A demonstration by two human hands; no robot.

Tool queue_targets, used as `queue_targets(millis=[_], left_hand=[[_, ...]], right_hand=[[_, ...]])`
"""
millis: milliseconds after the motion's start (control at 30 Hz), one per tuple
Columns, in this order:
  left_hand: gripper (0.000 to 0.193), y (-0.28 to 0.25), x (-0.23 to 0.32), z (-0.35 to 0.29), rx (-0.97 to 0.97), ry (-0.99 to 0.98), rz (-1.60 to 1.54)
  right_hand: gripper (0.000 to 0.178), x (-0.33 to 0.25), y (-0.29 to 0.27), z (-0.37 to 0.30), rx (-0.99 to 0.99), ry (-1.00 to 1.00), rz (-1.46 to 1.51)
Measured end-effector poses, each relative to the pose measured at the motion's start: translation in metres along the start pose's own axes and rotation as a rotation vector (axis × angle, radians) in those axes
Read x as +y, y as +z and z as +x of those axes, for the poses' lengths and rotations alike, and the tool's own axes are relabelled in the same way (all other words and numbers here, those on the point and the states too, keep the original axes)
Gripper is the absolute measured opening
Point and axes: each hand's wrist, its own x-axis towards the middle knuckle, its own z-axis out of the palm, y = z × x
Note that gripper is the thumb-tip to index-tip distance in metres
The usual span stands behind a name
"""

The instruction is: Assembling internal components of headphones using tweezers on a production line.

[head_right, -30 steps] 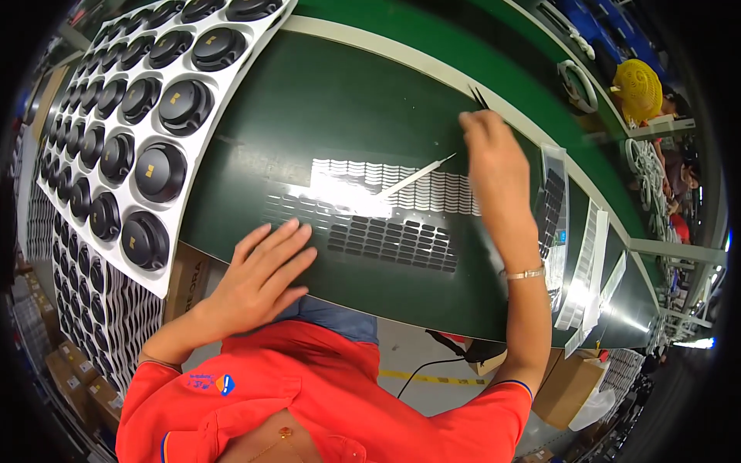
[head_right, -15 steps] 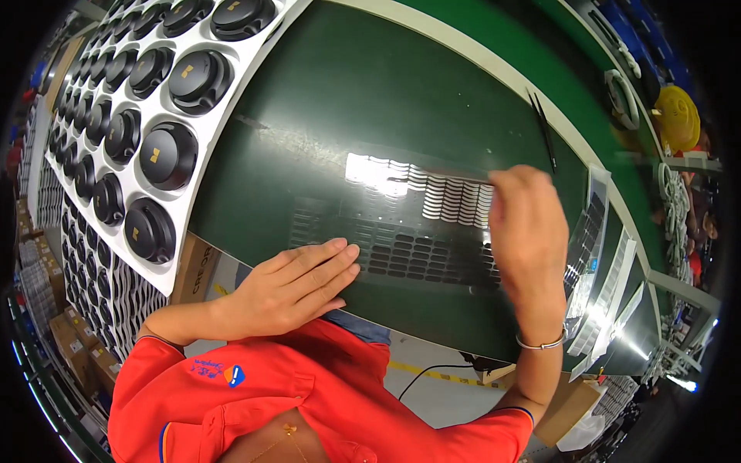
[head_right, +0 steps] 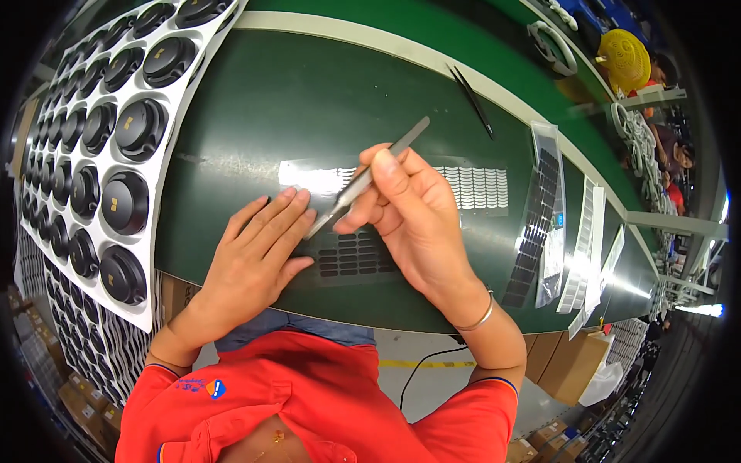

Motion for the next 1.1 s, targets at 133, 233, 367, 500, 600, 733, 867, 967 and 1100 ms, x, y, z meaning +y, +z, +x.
queue_targets(millis=[133,233,367,500,600,733,867,967,1100], left_hand=[[0.042,-0.003,-0.001,0.001,0.038,0.001,-0.015],[0.043,-0.014,-0.005,0.0,0.204,-0.166,-0.3],[0.043,-0.019,0.005,-0.003,0.282,-0.253,-0.566],[0.026,-0.023,0.008,-0.005,0.26,-0.338,-0.807],[0.029,-0.01,0.005,0.004,0.457,0.032,-0.403],[0.032,-0.006,0.014,-0.008,0.453,0.201,0.015],[0.026,-0.011,0.007,-0.01,0.427,0.248,0.051],[0.022,-0.016,-0.002,-0.011,0.456,0.138,-0.162],[0.026,-0.007,-0.01,-0.014,0.38,-0.037,-0.245]], right_hand=[[0.029,0.003,0.007,0.0,0.013,-0.037,-0.11],[0.025,0.008,0.004,0.001,-0.004,-0.088,-0.166],[0.021,0.015,0.008,-0.003,-0.074,-0.143,-0.216],[0.023,0.017,0.012,-0.01,-0.142,-0.115,-0.23],[0.027,0.016,0.016,-0.015,-0.1,0.075,-0.103],[0.026,0.015,0.004,-0.016,-0.179,0.344,-0.083],[0.023,0.0,0.009,-0.014,-0.091,0.417,-0.14],[0.019,-0.005,0.005,-0.011,-0.14,0.261,-0.049],[0.012,0.002,0.007,0.003,-0.11,-0.066,-0.399]])
